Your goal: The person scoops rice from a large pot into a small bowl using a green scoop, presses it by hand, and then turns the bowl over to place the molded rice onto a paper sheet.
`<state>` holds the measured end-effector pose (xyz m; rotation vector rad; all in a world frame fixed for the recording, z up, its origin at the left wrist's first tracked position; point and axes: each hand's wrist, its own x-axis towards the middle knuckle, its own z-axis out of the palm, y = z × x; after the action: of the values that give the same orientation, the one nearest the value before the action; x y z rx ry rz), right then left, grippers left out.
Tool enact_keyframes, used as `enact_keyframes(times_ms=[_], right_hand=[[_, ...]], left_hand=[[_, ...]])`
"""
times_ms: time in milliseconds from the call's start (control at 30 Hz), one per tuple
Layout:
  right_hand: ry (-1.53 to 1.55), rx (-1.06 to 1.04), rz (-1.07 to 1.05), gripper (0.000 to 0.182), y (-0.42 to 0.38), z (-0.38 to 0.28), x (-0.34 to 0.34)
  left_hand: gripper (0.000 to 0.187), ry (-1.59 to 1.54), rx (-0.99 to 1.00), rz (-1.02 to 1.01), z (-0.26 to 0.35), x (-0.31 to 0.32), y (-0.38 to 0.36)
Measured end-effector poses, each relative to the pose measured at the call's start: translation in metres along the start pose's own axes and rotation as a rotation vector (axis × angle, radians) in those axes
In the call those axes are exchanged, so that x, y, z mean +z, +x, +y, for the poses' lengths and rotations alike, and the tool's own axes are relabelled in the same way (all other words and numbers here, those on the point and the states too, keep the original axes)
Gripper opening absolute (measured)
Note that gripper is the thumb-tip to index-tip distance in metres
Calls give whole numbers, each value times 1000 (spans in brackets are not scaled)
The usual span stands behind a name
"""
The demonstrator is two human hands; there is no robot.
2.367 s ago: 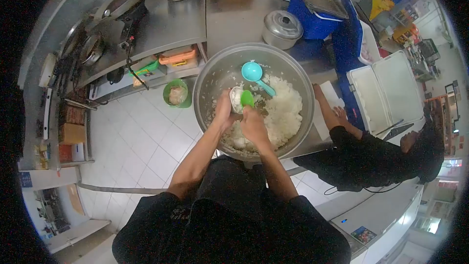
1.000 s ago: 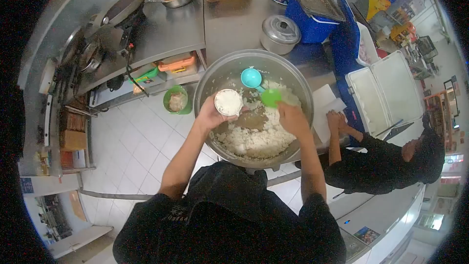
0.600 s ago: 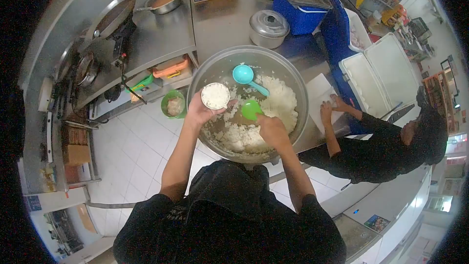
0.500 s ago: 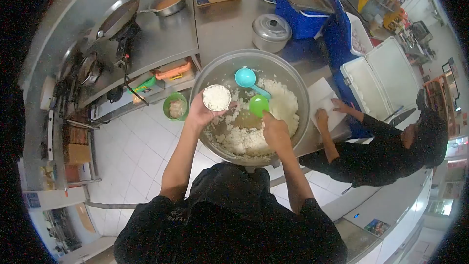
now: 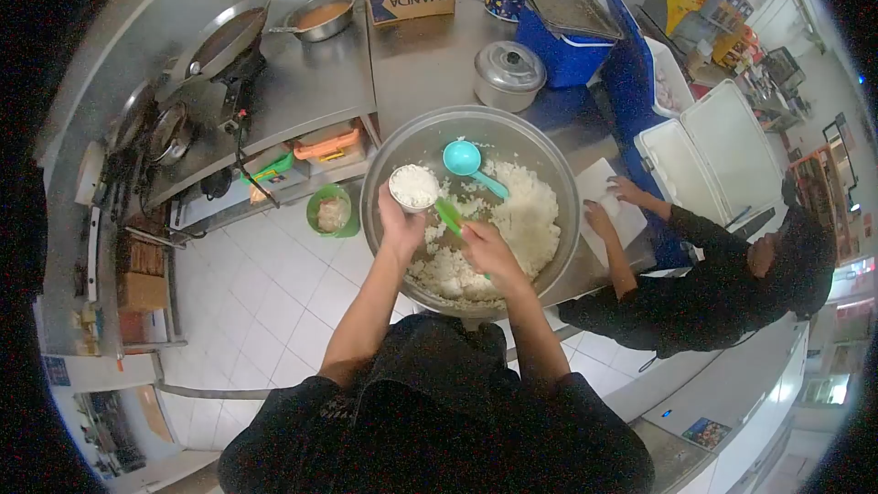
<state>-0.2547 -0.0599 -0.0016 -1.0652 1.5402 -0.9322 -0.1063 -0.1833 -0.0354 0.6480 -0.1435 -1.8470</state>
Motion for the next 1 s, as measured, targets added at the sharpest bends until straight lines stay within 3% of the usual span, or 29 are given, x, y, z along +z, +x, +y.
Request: enact_keyframes(times_ms=[67,100,167,200,267,300,367,400,467,500,567,667,800,867,900,967,1000], right_hand=[[865,409,-193,7,5,-3,1],[866,406,-188,7,4,-4,3],[1288,388,-260,12,1,-3,8],[1283,394,-265,12,-1,-9,12],[991,320,-39,10,-5,-21,22],[988,320,-42,10,-2,-18,27],[65,-111,161,13,7,-1,37],[62,-109,158,13,10,2,42],[-532,-517,389,17,12,8,50],[-530,-517,393,17,14,8,45],[-534,-350,80,22,19,8,25],[-579,-401,-37,24,1,-46,-16],[-481,-354,171,23,-26,-51,-46],[-480,-490,352,26,-41,-39,-57],[-496,-452,371,26,-51,-38,-61],[-357,24,369,37,-61,-52,-55],[-317,124,327,43,-64,-70,-54]], left_hand=[[37,-113,53,-6,-9,2,-2],[37,-113,49,-10,-11,4,-3],[37,-68,98,49,-14,5,-5],[37,-73,104,54,-15,2,-5],[37,-38,66,62,-15,-2,-5],[37,-40,69,63,-13,0,-7],[35,85,29,75,-9,5,-15],[35,81,30,77,-11,3,-12],[34,260,117,25,-15,-1,-9],[34,263,114,21,-12,0,-9],[33,271,-28,56,-3,0,-11],[35,85,-209,-28,2,-8,-7],[41,-11,-228,-100,21,-1,-15],[42,-119,-282,-191,27,0,-17],[42,-177,-315,-207,26,6,-21],[41,-227,-328,-178,19,23,-34],[40,-205,-301,-91,10,29,-38]])
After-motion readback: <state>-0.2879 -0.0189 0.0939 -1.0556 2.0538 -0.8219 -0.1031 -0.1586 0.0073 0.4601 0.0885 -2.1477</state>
